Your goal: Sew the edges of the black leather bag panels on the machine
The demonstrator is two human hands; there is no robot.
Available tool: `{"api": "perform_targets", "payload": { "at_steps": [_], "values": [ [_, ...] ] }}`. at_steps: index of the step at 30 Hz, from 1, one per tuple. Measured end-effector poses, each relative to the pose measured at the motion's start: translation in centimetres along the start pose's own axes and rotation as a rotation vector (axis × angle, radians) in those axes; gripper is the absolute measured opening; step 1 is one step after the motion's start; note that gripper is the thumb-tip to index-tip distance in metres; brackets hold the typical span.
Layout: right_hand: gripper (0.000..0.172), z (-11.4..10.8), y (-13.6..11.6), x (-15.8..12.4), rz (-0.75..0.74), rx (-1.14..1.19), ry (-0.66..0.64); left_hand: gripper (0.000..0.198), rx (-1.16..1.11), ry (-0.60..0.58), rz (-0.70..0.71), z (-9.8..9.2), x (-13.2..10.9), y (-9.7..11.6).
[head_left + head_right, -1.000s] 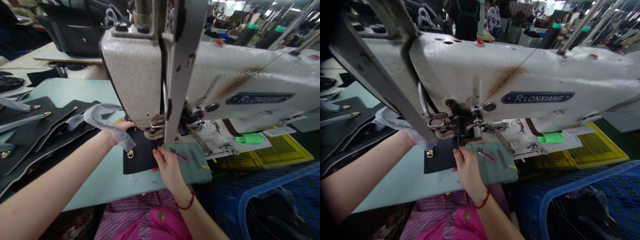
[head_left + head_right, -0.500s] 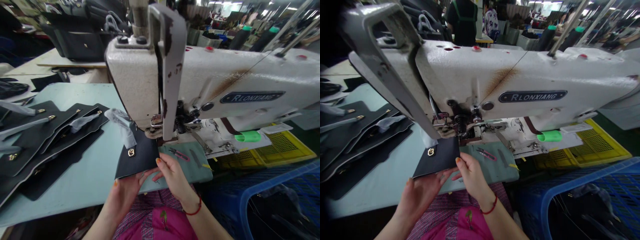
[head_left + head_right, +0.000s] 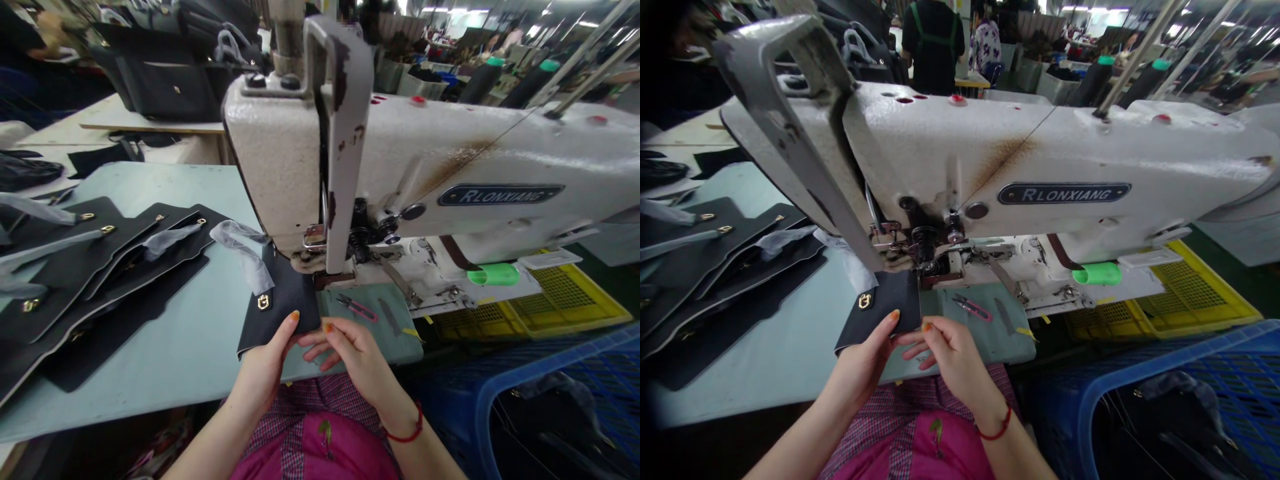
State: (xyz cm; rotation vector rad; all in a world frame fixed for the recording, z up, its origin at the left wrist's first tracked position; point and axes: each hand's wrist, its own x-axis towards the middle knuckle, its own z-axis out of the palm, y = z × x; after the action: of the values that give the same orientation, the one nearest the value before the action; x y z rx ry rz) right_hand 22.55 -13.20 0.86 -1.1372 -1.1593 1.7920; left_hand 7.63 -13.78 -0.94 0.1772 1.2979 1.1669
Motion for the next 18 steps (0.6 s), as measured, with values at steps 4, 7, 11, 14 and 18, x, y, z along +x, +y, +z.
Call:
{"api": "perform_targets", "payload": {
  "at_steps": [4, 7, 11, 14, 18],
  "values": [
    [0.057, 0.1, 0.1, 1.1, 0.112, 0.005, 0.038, 0.045, 0.03, 0.014, -0.062, -0.3, 0.2, -0.2],
    [0.065, 0.6, 0.7, 2.2, 0.151, 0.0, 0.041, 0.042, 0.079, 0.038, 0.008, -0.6, 0.3, -0.2],
    [0.06, 1.3, 1.3, 2.7, 0.1, 0.008, 0.078, 0.036, 0.129, -0.081, 0.011, -0.8, 0.1, 0.1],
    [0.057, 1.4, 1.1, 2.5, 0.086, 0.0, 0.093, 0.041, 0.089, -0.188, -0.002, -0.7, -0.1, 0.4],
    [0.054, 1.2, 0.8, 2.2, 0.049, -0.043, 0.055, 0.051, 0.261, -0.16, -0.002, -1.1, 0.0, 0.6]
  ]
}}
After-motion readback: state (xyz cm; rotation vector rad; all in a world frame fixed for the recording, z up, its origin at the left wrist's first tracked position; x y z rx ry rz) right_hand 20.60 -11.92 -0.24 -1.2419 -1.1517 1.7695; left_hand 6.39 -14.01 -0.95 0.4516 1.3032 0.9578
